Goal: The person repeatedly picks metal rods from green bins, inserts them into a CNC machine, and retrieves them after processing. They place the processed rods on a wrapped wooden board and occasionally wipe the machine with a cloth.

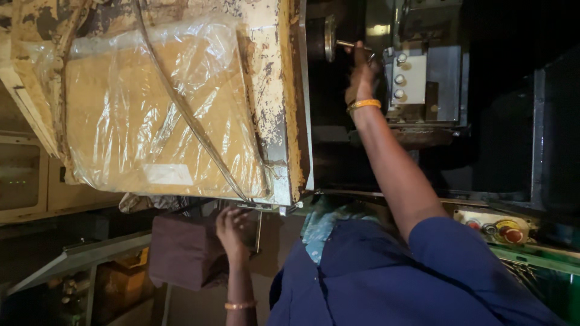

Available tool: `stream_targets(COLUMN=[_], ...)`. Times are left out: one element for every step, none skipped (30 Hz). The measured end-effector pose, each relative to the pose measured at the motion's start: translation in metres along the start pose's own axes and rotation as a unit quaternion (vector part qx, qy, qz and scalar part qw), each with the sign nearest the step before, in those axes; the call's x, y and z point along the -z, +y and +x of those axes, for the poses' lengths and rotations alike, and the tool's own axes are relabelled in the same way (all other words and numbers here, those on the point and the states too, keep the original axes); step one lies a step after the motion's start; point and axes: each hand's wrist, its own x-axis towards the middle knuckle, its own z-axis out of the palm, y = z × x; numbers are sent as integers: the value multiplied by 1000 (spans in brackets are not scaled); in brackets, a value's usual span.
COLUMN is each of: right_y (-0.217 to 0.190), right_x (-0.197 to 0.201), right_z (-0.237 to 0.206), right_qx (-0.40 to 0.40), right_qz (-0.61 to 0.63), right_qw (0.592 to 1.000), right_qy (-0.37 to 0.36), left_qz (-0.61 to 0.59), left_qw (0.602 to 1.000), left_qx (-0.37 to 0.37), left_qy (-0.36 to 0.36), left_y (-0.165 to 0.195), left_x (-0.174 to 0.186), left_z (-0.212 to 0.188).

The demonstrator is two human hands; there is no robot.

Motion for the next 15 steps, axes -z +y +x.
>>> stream_targets(right_y=[0, -1, -1, -1, -2, -1, 0, 0, 1, 1, 0, -1, -2, -2, -3], right_x=[1, 1, 1, 2, 2, 2, 2, 1, 0, -1, -2, -3, -4, -4, -4], right_z=[-1, -2, -4, -5, -6, -7, -6, -5, -3, 0, 1, 2, 2, 3, 1], right_qx=[26, 36, 47, 59, 74, 88, 101, 96, 91, 86, 89, 93, 95, 79, 62], right_qz=[-22, -24, -25, -26, -32, -39, -47, -44, -41, -37, -43, -49, -55, -57, -60], right_qw=[999, 999, 998, 998, 996, 995, 993, 994, 995, 996, 995, 995, 994, 995, 996], right_qy=[8, -3, -14, -23, -27, -31, -35, -20, -6, 8, 3, -2, -7, -7, -7], left_qz=[14, 20, 25, 31, 53, 75, 97, 165, 231, 295, 262, 228, 195, 235, 274], left_qw=[999, 999, 999, 998, 997, 995, 993, 986, 971, 946, 953, 959, 964, 956, 946], left_qx=[43, 45, 46, 47, 55, 64, 72, 6, -61, -128, -136, -144, -150, -150, -150], left_qy=[0, 2, 2, 2, 4, 8, 12, -6, -25, -43, -62, -82, -101, -95, -88], left_y=[-13, -25, -33, -38, -40, -39, -40, -39, -37, -35, -32, -30, -29, -28, -28], left_x=[2, 3, 1, 0, -2, -8, -11, -13, -17, -21, -24, -27, -29, -30, -30], left_z=[6, 10, 15, 19, 23, 25, 27, 29, 31, 34, 35, 37, 37, 37, 37])
